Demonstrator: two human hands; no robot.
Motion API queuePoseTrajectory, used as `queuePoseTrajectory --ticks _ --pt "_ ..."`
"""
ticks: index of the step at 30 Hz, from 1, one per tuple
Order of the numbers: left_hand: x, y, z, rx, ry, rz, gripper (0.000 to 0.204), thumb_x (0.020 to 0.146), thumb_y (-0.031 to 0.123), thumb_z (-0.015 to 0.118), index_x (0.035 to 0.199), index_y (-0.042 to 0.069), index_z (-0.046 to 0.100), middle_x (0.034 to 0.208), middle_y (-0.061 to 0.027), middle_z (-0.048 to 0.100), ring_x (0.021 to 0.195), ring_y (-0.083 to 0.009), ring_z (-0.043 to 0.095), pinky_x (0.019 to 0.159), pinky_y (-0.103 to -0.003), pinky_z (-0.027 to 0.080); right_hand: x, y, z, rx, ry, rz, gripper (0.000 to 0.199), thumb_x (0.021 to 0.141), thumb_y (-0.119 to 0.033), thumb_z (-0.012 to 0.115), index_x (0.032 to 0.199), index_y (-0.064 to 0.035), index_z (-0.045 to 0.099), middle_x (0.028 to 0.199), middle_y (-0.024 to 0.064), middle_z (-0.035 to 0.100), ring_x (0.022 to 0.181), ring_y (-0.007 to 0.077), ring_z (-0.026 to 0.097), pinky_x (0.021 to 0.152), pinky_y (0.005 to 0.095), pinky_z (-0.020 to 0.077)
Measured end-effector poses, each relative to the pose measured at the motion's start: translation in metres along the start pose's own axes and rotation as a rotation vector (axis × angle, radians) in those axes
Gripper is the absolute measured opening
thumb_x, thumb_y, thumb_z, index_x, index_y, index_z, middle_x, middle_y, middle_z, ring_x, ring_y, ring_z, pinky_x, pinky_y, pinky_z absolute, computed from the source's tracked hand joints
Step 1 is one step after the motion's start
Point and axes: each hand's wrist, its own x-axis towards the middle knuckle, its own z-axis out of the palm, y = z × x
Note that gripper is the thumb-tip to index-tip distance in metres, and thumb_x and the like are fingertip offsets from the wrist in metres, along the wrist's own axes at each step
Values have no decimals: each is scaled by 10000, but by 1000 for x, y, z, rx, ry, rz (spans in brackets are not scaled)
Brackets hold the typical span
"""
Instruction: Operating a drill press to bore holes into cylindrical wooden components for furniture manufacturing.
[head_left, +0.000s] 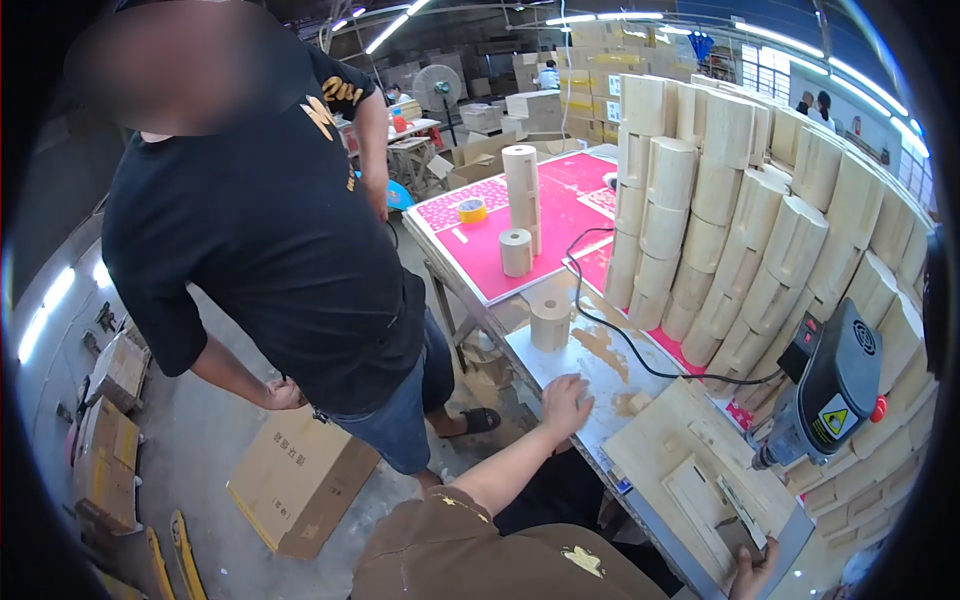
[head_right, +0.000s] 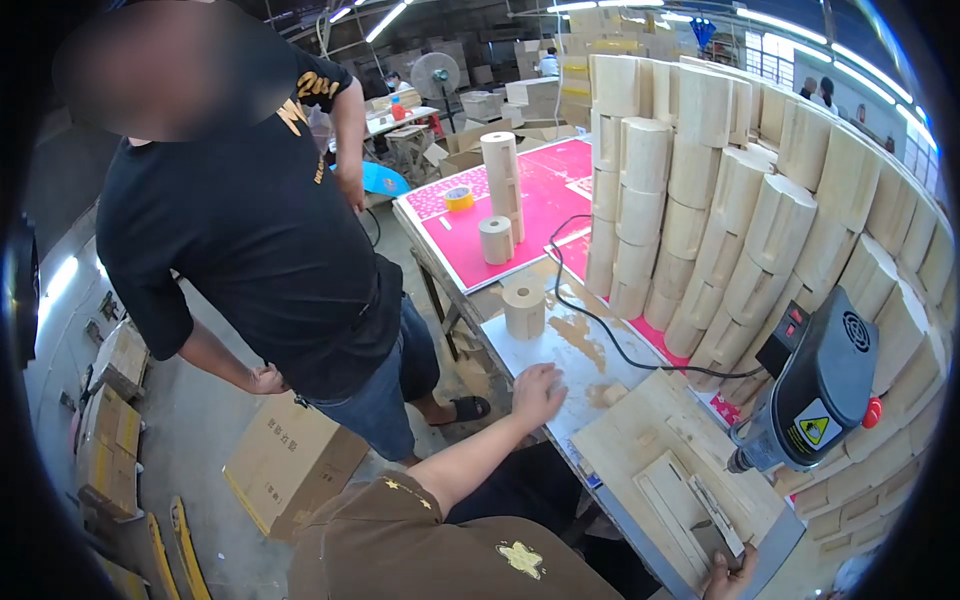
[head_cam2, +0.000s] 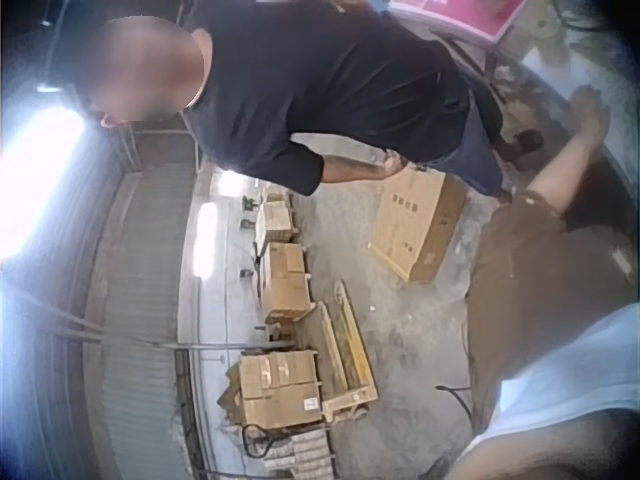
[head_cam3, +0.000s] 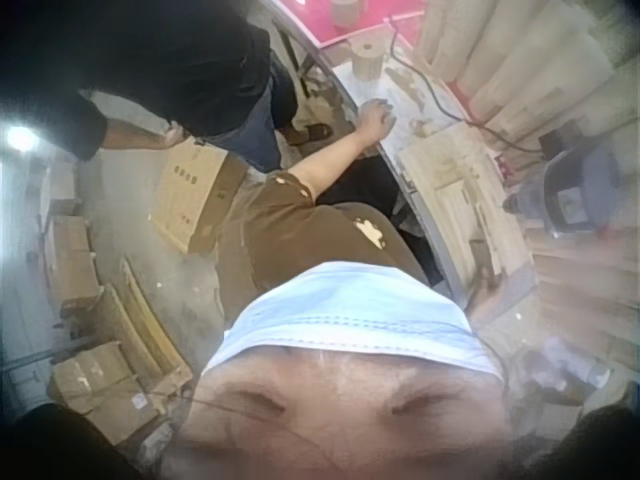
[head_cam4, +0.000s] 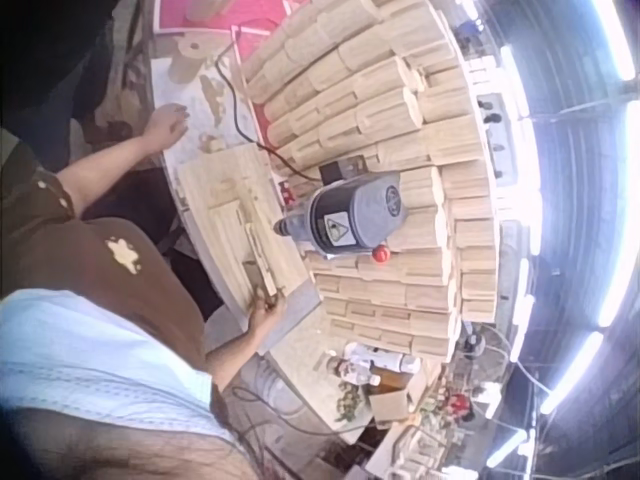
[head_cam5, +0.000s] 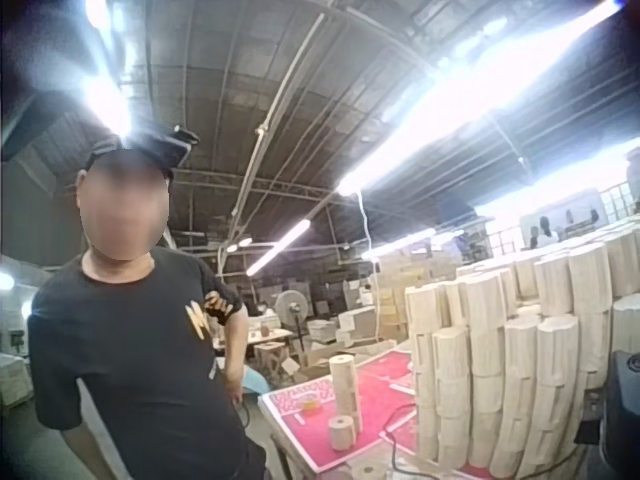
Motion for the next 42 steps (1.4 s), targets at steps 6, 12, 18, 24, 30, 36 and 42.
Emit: queuePoseTrajectory --ticks 6,12,18,24,30,36,42 --pt "52 -42 -9 -75 348 -249 746 639 159 742 1283 43 384 1193 -208 463 1143 -386 421 983 -459 324 0 -6 -1 -13 -40 236 634 832 -243 672 1344 -17 374 1259 234 470 1070 270 510 844 321 455" --pt "114 -73 -41 -85 250 -441 910 556 152 821 1304 38 316 1217 -166 467 1193 -323 420 1012 -407 337 0 -6 8 220 125 -4 342 747 46 614 1061 -32 504 938 33 540 856 106 500 742 224 425" --pt "112 -87 -27 -386 25 -448 817 546 134 805 1240 30 386 1245 -165 477 1156 -288 488 953 -380 410 -1 -15 4 281 102 96 333 756 4 647 1054 -39 505 931 22 538 862 106 499 744 236 426" --pt "109 -66 -27 -200 198 -457 722 571 166 771 1194 20 436 1146 -169 539 1076 -303 538 889 -361 446 -5 -23 0 253 84 134 351 744 -12 661 1055 -38 499 955 20 531 871 122 501 791 257 417" --pt "149 -103 -48 -396 341 -443 586 580 152 776 1089 -2 531 1001 -155 598 900 -270 604 790 -355 481 -4 -17 -2 219 119 169 368 734 7 662 1059 -49 499 953 16 523 880 120 497 783 253 416" --pt "257 -140 -84 -295 551 -340 482 548 171 782 967 17 600 891 -153 650 825 -293 634 738 -377 491 -7 -20 -3 197 155 233 352 720 14 672 1021 -66 507 921 2 509 869 113 488 765 244 411" --pt "320 -168 -89 -91 542 -403 562 509 219 830 974 9 597 951 -180 641 884 -340 617 798 -400 487 -10 -28 2 200 190 205 360 735 -7 659 1055 -64 503 938 9 553 876 114 510 791 254 414"
